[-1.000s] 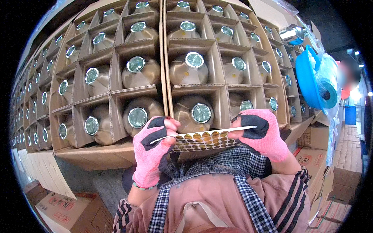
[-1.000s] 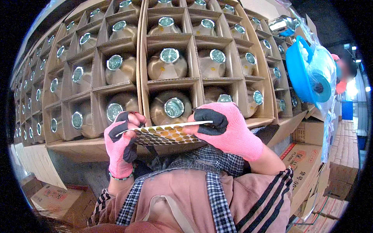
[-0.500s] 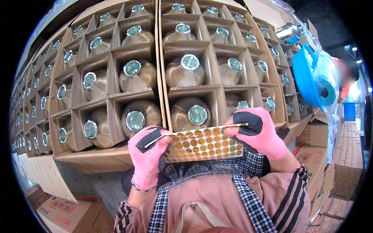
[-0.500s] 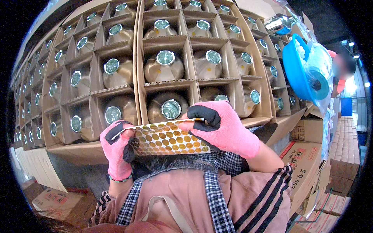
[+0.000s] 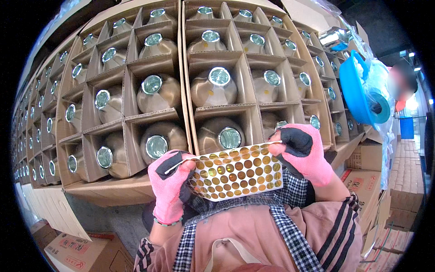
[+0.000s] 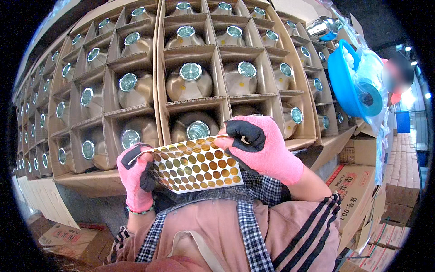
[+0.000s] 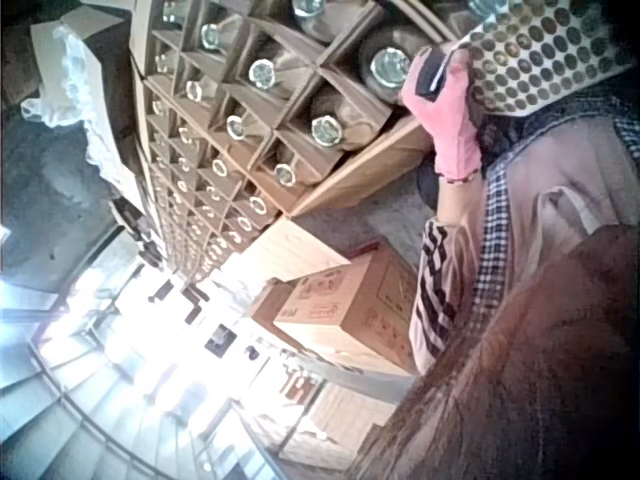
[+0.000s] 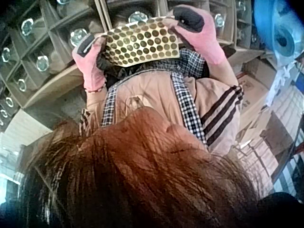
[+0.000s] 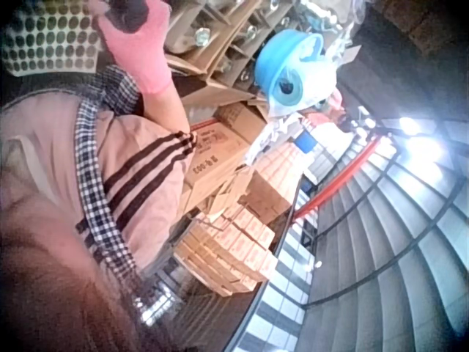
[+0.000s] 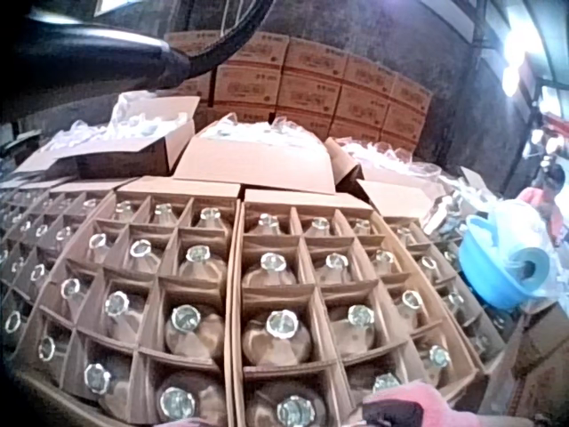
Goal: The person is applying round stickers to the tops of glass jars arranged in cardboard boxes. They peel individual stickers from a sheet and place them on the jar lids one by one.
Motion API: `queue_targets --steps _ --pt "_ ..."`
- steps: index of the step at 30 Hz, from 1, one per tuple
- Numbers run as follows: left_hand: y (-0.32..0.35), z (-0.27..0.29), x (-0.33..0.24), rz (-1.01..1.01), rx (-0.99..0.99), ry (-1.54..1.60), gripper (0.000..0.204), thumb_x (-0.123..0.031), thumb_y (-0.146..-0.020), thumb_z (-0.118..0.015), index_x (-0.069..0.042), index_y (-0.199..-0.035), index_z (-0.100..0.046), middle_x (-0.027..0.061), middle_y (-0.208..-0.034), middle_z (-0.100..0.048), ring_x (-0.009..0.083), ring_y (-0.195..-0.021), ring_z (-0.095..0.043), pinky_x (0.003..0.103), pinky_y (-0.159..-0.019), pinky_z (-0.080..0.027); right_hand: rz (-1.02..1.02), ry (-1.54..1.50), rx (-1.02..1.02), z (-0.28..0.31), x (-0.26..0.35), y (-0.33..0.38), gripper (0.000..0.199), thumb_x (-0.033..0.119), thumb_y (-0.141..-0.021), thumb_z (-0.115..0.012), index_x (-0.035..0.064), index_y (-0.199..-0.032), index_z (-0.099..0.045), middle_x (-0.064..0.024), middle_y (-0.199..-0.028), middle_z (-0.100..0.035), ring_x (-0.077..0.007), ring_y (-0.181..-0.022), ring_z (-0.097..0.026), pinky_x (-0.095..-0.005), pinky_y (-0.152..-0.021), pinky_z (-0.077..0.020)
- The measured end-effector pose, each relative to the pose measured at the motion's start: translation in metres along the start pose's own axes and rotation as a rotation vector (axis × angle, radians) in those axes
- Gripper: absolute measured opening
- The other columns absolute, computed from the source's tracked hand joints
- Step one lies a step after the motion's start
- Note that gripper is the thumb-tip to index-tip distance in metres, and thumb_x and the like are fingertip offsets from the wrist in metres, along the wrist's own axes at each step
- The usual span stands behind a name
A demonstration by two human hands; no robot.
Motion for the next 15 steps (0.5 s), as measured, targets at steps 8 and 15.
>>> queue_targets --steps 8,15 --pt "-0.007 0.003 0.002 -0.021 0.016 0.006 0.014 -0.008 -0.066 -0.065 0.004 -0.073 -0.061 0.0040 -0.067 -0.056 0.0102 -0.061 -0.051 0.021 -0.057 -0.040 -0.144 -0.028 0.080 -0.002 -0.004 -0.007 0.021 0.004 -0.062 -0.066 -0.0030 -0.080 -0.058 -0.0092 -0.077 -0.059 -0.0156 -0.073 -0.057 -0.0247 -0.072 -0.0415" --pt "-0.007 0.004 0.007 0.019 -0.002 0.027 0.014 -0.007 -0.065 -0.066 0.003 -0.074 -0.062 0.0037 -0.070 -0.057 0.0099 -0.064 -0.052 0.021 -0.059 -0.041 0.277 0.205 -0.058 0.004 0.014 -0.010 0.015 0.005 -0.064 -0.066 0.0037 -0.076 -0.057 -0.0078 -0.069 -0.056 -0.0247 -0.064 -0.054 -0.0304 -0.059 -0.0437"
Point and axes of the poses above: each hand's wrist, its own y-axis away from the middle knuckle, its own z-axis out of the back of the hand, x = y × z, the point moved 8 cm from there along -y, towards the middle knuckle
